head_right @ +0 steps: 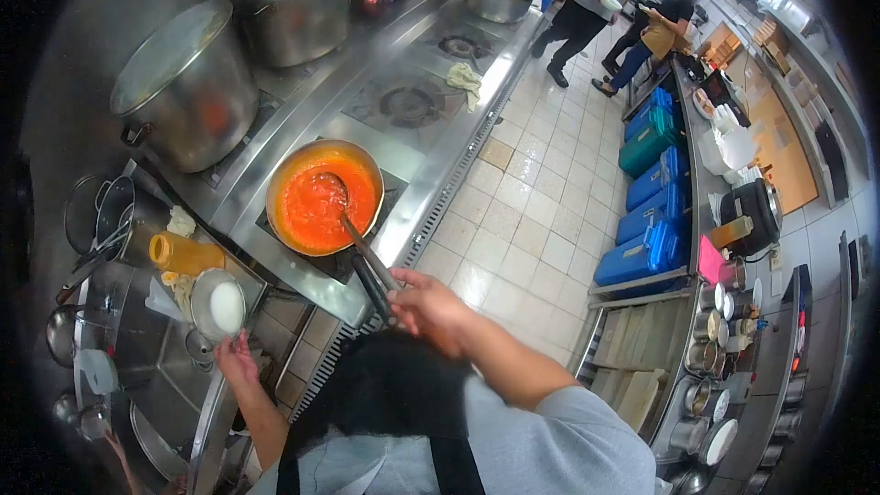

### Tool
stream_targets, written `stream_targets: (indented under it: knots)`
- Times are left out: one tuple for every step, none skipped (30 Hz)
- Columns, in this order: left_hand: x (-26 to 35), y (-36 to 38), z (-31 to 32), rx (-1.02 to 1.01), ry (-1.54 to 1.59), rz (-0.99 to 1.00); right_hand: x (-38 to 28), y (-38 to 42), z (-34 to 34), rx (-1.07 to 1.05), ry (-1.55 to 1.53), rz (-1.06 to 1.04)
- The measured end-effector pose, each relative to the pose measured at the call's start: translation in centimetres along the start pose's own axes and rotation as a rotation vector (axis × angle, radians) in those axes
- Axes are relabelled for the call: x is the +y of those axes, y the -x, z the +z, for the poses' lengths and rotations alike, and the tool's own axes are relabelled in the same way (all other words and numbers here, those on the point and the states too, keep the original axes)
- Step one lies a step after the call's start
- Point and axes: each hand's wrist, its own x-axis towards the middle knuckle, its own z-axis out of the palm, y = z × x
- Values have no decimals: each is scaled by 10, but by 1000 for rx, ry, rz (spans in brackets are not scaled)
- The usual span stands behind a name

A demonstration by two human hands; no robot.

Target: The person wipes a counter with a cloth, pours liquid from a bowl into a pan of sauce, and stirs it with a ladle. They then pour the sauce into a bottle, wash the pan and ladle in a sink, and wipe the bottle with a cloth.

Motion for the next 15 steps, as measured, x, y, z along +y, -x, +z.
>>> stream_targets:
  knots:
    - [0,0,0,26,35,-11,0,3,-2,-20,-94,9]
    - [-2,-2,-2,27,36,-11,-3,8,-2,-42,-189,18]
    - [-3,-5,-4,25,28,-11,-7,14,-1,-42,-188,20]
    - [-4,-7,-6,22,19,-11,-13,23,1,1,-186,54]
    - [-3,-6,-5,26,19,-11,-17,30,3,43,-185,91]
    - [-2,-3,-3,17,9,-5,-16,33,2,41,-184,97]
    - [-1,-2,-2,8,1,0,-15,35,0,64,-132,79]
    - [-2,-2,-2,14,1,-1,-15,38,-2,88,-79,61]
    - [-4,-3,-3,12,8,-2,-18,42,-5,86,-77,66]
    - [-3,-4,-5,12,13,0,-21,46,-8,72,90,4]
    - [-3,-4,-6,16,11,4,-23,49,-8,58,254,-61]
    - [-3,-3,-5,20,23,8,-25,50,-6,54,253,-61]
    - [-4,-4,-5,24,36,12,-26,52,-4,91,350,-123]
    - [-5,-6,-6,24,36,13,-28,54,-2,130,448,-184]
    - [-6,-7,-8,17,24,11,-30,57,1,127,448,-183]
